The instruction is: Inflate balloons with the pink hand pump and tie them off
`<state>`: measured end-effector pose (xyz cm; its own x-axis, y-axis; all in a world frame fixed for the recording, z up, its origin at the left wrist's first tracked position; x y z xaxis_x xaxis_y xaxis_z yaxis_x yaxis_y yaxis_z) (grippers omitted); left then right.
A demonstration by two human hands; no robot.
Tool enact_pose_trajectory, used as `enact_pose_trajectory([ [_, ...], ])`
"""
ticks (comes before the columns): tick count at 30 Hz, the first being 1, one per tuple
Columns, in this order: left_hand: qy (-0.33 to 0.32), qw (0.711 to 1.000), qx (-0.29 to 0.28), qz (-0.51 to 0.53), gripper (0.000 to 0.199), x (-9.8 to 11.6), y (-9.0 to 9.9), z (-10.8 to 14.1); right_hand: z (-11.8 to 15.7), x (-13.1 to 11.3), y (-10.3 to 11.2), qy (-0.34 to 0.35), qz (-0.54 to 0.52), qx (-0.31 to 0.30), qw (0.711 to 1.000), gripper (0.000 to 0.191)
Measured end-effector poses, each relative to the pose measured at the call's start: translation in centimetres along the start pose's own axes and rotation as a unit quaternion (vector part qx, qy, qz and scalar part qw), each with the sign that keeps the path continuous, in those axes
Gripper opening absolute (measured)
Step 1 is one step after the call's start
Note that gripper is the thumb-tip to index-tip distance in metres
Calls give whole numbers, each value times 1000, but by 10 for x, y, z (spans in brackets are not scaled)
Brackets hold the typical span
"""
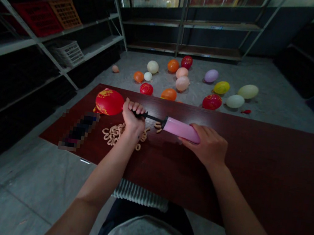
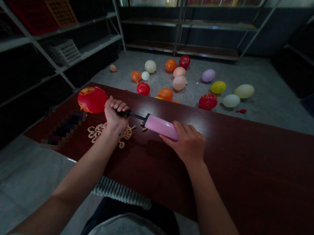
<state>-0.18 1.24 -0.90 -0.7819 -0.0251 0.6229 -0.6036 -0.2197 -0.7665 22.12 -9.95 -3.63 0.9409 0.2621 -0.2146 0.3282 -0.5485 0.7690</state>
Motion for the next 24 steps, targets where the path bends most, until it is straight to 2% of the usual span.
enact_pose_trajectory([
  [6,36,999,-26,-15,45,-26,-8,15,2,-12,-6,11,-30,26,999,55],
  [11,40,999,12,-23,51,-33,-8,12,2,-11,-9,24,-42,21,999,55],
  [18,14,997,71,-6,56,-18,3,-5,-4,-17,-21,43,-21,9,999,59],
  [24,16,996,77,35,52,7,23,-24,-7,-10,-16,90,40,3,995,56],
])
Point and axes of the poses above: each hand's wrist, its own z-axis away from the middle knuckle, its own y-axis out of the back of the hand, x = y × z, the point moved 2 cm from there along -z, towards the middle knuckle, and after that the axes turned 13 degrees about -z, right-handed, at the moved point
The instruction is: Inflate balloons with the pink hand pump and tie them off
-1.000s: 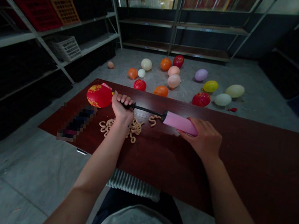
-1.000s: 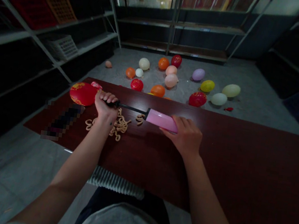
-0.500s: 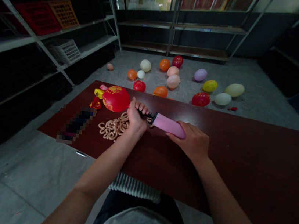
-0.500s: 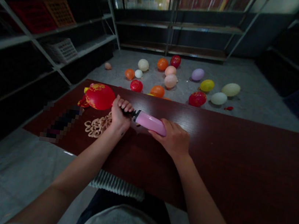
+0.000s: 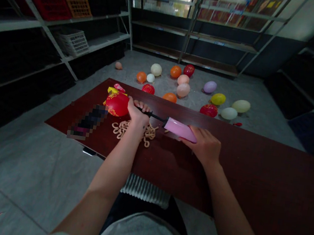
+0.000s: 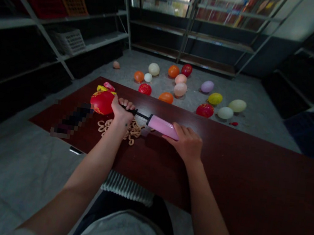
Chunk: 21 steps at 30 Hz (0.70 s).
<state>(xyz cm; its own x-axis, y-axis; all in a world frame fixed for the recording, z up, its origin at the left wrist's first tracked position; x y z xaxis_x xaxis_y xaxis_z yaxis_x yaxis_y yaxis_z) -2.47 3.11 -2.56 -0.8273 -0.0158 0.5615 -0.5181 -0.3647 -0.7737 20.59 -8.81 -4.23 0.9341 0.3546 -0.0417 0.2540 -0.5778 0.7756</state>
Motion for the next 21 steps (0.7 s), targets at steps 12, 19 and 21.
enact_pose_trajectory([
  [12,-48,998,-49,0,47,30,4,-10,8,29,14,1,33,33,999,51],
  [19,-94,992,-77,-22,48,26,-10,8,13,29,12,-46,-24,45,998,49],
  [21,-96,991,-84,-25,49,24,-13,12,12,26,13,-51,-25,45,997,50],
])
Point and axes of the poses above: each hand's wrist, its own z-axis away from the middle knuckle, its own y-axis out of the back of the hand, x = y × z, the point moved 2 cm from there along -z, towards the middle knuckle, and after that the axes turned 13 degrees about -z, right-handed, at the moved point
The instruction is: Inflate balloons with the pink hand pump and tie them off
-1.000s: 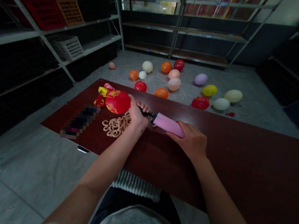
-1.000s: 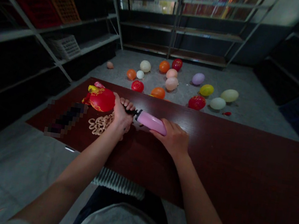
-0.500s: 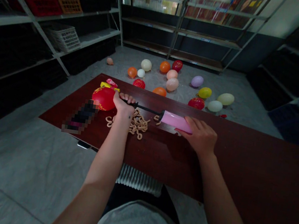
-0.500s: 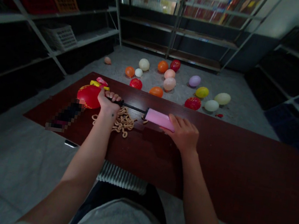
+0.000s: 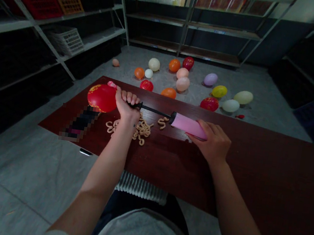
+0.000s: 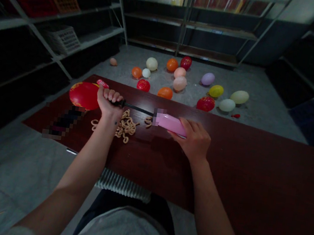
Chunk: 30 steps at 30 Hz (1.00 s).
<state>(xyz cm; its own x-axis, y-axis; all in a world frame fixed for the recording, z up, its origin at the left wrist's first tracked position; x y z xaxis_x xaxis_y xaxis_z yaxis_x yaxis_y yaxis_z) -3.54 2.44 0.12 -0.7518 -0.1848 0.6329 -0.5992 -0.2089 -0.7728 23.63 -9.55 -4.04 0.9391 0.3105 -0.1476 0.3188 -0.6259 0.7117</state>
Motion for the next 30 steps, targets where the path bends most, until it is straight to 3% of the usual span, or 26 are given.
enact_pose_trajectory([
  [5,25,998,-3,-57,50,-12,-13,17,-2,-14,-2,-17,-29,-20,999,52],
  [10,59,995,-45,-63,52,-38,-27,40,1,-30,-10,-49,-74,-44,995,55],
  [16,77,994,-57,-50,52,-56,-27,45,2,-29,-14,-69,-86,-52,992,57],
  [22,88,995,-6,-40,47,-49,-17,28,-7,-32,-20,-46,-64,-72,994,64],
  [30,104,993,48,-16,42,-24,2,-1,-12,-31,-21,-6,-16,-76,997,62],
])
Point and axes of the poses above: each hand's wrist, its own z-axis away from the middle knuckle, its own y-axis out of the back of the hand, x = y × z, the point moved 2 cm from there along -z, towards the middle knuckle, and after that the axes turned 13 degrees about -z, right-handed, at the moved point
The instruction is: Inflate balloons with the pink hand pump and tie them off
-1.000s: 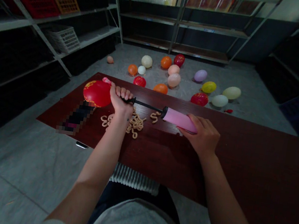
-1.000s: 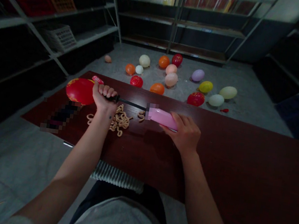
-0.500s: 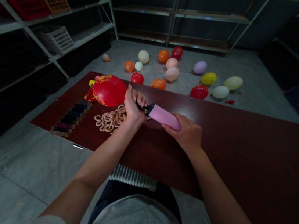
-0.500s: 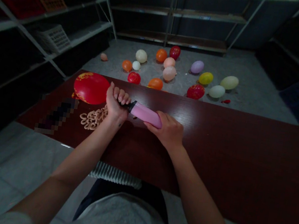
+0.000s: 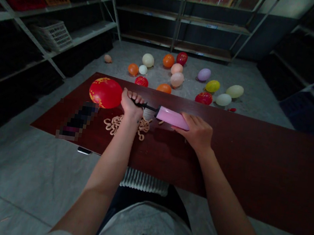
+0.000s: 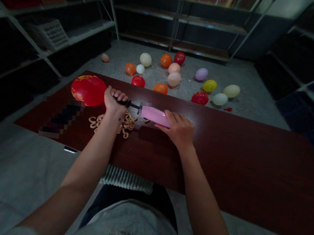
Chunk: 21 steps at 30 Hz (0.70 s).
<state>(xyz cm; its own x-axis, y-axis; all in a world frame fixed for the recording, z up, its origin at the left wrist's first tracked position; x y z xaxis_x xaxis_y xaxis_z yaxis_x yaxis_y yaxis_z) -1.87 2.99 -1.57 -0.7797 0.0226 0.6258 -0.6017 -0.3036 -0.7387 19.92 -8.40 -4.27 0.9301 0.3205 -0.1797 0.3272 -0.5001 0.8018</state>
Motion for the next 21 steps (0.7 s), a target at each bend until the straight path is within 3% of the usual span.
enact_pose_trajectory([
  [11,-74,996,-40,13,45,47,15,-6,13,36,21,11,37,26,999,51],
  [21,-108,993,-46,3,51,42,-7,17,15,41,16,-39,-78,69,994,59],
])
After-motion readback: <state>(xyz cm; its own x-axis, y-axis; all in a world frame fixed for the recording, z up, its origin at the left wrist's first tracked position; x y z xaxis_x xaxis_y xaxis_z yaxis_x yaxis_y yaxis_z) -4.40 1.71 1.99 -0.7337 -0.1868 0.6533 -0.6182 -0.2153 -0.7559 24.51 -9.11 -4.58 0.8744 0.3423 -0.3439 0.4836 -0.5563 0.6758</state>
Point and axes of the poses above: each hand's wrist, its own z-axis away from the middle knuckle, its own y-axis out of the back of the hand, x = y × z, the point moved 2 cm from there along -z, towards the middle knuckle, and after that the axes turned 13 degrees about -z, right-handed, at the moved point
